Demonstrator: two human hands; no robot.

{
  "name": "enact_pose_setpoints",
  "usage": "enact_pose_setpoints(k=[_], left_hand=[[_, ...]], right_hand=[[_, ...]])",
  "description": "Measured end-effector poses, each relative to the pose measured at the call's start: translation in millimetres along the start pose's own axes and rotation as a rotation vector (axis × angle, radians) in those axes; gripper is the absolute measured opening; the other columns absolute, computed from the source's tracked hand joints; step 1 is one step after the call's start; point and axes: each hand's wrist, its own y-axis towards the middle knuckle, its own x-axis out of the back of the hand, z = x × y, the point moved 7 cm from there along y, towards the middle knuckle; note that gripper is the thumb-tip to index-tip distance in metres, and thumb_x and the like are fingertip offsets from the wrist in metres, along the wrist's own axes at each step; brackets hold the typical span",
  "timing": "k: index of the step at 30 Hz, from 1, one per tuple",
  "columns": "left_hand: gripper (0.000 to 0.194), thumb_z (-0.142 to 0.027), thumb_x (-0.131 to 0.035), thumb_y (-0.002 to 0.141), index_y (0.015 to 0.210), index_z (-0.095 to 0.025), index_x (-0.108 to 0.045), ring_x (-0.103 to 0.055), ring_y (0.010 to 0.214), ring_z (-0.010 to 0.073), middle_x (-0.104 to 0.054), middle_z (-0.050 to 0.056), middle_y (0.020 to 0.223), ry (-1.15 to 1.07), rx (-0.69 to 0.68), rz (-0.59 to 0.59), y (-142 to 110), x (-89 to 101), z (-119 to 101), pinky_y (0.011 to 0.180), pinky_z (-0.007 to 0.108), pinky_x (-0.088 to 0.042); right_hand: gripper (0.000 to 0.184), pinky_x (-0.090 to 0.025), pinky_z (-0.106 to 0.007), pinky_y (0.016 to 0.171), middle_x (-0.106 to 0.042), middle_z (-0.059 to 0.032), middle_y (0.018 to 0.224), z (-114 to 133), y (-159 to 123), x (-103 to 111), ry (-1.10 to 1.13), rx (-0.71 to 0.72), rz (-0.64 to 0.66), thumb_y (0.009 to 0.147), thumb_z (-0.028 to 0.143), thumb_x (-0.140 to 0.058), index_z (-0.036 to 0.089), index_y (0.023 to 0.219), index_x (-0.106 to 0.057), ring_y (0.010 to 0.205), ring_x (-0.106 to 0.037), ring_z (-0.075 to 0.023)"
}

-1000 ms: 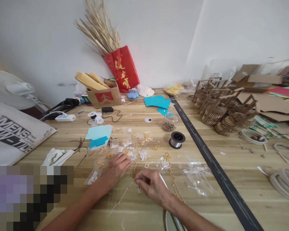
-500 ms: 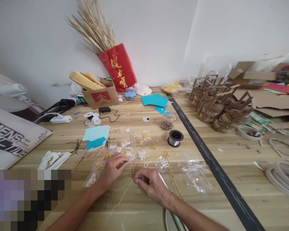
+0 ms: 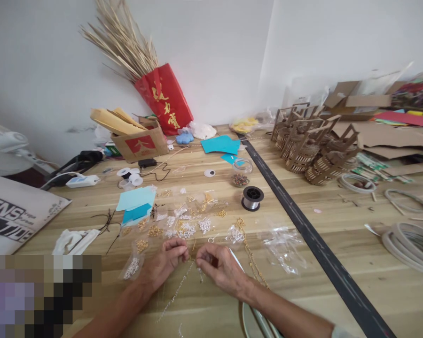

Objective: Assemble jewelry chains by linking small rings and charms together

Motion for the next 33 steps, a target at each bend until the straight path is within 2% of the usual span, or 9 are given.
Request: enact_pose_setpoints(k=[8, 14, 21, 33], left_hand=[[0.023, -0.024, -0.080, 0.057, 0.066, -0.014, -0.061, -0.054, 0.055, 0.0093, -0.060, -0.002, 0.057, -0.114, 0.043, 0.026, -8.5, -8.4, 5.9, 0.060, 0.023, -0.043], [0.023, -0.025, -0.081, 0.055, 0.062, -0.014, -0.062, -0.054, 0.056, 0.0098, -0.060, -0.001, 0.057, -0.055, 0.063, 0.080, -10.5, -12.6, 8.2, 0.060, 0.024, -0.042], [0.021, -0.025, -0.084, 0.052, 0.061, -0.014, -0.068, -0.054, 0.056, 0.0101, -0.064, 0.000, 0.058, -0.020, 0.088, 0.064, -10.0, -6.8, 11.6, 0.058, 0.023, -0.041], [0.018, -0.026, -0.084, 0.055, 0.063, -0.014, -0.072, -0.054, 0.056, 0.0098, -0.066, 0.000, 0.057, -0.006, 0.061, 0.095, -10.5, -8.8, 8.8, 0.059, 0.021, -0.040]], right_hand=[[0.015, -0.032, -0.021, 0.051, -0.048, 0.0040, 0.060, 3.3, -0.2, 0.8, 0.001, 0.002, -0.005, 0.085, 0.027, -0.056, 0.016, 0.075, -0.059, 0.054, -0.041, -0.0095], [0.016, -0.032, -0.021, 0.050, -0.051, 0.0031, 0.060, 7.1, -0.5, 2.0, 0.002, 0.035, -0.014, 0.085, 0.028, -0.057, 0.016, 0.075, -0.060, 0.055, -0.043, -0.0098], [0.016, -0.031, -0.021, 0.049, -0.049, 0.0038, 0.059, 7.0, -1.8, 2.8, -0.017, 0.063, -0.006, 0.086, 0.028, -0.058, 0.016, 0.077, -0.061, 0.053, -0.041, -0.0090], [0.012, -0.032, -0.020, 0.049, -0.051, 0.0037, 0.061, 6.8, -2.6, 2.2, -0.030, 0.079, -0.001, 0.086, 0.023, -0.057, 0.016, 0.079, -0.063, 0.054, -0.043, -0.0090]])
